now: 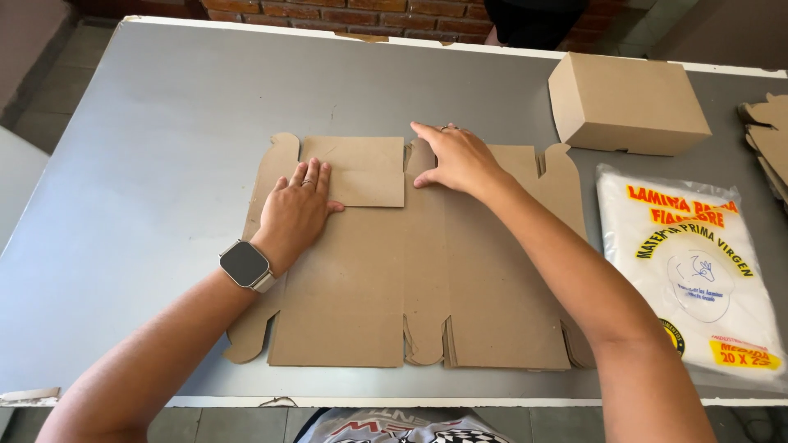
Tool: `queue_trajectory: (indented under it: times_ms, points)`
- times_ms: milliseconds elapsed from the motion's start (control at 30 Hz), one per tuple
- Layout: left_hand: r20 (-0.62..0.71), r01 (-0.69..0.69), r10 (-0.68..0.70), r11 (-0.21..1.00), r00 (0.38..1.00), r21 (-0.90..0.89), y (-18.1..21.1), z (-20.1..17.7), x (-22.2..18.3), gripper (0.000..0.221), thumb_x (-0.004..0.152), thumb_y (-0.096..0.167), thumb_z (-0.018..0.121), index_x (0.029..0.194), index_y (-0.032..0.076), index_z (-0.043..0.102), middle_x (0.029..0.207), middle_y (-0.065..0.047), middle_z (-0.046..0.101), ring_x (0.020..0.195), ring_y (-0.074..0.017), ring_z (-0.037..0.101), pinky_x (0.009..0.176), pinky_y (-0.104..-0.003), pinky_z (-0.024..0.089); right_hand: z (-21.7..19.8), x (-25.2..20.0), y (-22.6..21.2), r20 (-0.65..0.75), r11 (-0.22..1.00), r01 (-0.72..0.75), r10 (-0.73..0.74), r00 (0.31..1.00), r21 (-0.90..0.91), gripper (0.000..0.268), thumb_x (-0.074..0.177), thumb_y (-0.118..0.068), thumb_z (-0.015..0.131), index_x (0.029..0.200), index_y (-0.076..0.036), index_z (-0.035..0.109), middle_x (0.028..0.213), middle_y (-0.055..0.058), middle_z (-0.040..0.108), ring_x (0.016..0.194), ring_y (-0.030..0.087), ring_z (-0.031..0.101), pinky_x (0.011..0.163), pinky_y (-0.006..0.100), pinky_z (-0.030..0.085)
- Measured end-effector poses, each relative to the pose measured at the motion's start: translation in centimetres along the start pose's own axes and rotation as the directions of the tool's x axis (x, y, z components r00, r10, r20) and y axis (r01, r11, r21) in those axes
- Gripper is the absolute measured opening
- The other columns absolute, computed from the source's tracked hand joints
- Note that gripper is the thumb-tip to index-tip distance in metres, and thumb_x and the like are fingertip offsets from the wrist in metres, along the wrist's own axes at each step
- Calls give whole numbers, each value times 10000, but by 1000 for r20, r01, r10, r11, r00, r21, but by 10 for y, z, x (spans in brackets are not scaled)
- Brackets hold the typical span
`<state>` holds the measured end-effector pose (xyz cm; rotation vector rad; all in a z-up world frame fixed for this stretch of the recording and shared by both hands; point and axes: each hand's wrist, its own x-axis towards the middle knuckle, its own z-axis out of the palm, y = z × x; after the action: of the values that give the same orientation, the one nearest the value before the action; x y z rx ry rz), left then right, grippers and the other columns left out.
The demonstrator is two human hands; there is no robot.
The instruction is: Assembling a cardboard box by folding pre-scored flaps and inserting a plastic liner.
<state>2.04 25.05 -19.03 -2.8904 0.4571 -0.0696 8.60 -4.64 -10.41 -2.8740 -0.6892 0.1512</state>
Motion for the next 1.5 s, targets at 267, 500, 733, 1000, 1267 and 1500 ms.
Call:
queue_trajectory:
  times_ms: [267, 500, 733, 1000, 1267, 1500]
  points:
    - [-13, 15, -15, 1000, 1000, -17, 3, -5, -4, 790, 1044, 606, 227, 1602, 62, 356, 1601, -156, 452, 1465, -306, 444, 1094, -479, 457, 31, -22, -2, -237, 991, 102, -119, 964, -84, 850, 734, -258, 908, 1486, -121, 537, 1231, 114, 660, 1245, 299, 610, 1152, 436, 418]
    - [-44, 20, -21, 1000, 999, -19, 1, 7, -1, 812, 1030, 621, 238, 1601, 55, 352, 1597, -167, 454, 1462, -311, 448, 1089, -466, 466, 42, -22, -3, -44, 957, 82, -73, 996, 279, 322, 871, -118, 768, 1175, -78, 670, 1232, 172, 711, 1244, 387, 626, 1107, 523, 443]
    - [-59, 28, -30, 999, 998, -42, 4, 10, -3, 798, 1043, 601, 256, 1594, 35, 362, 1581, -185, 469, 1452, -322, 458, 1090, -457, 472, 33, -64, -12, 36, 938, 347, -347, 937, 8, 607, 1026, -175, 450, 1581, 1, 280, 1554, 254, 459, 1454, 398, 408, 1235, 546, 248]
    - [-109, 77, -81, 996, 991, -41, 5, 17, -5, 817, 1042, 621, 245, 1590, 30, 376, 1568, -189, 488, 1461, -325, 449, 1122, -460, 439, 14, -93, 14, 136, 976, 201, -189, 973, -82, 904, 1006, -610, 466, 1592, 39, 238, 1513, 275, 485, 1461, 358, 416, 1261, 508, 205]
    - [-89, 71, -73, 997, 993, -26, 4, 26, -2, 821, 1035, 633, 229, 1599, 51, 364, 1579, -184, 474, 1461, -327, 448, 1122, -470, 435, -30, -72, 47, 17, 992, -128, 128, 992, 9, 688, 1018, -549, 472, 1549, -111, 464, 1516, 138, 528, 1424, 313, 461, 1217, 490, 276]
    - [-66, 74, -75, 997, 995, -24, 6, 6, -7, 819, 1040, 620, 211, 1595, 40, 369, 1572, -187, 483, 1457, -326, 455, 1117, -456, 444, -14, -42, 60, -42, 978, -124, 118, 992, -169, 785, 774, -594, 804, 1395, -152, 614, 1350, 89, 654, 1280, 275, 608, 1139, 458, 416]
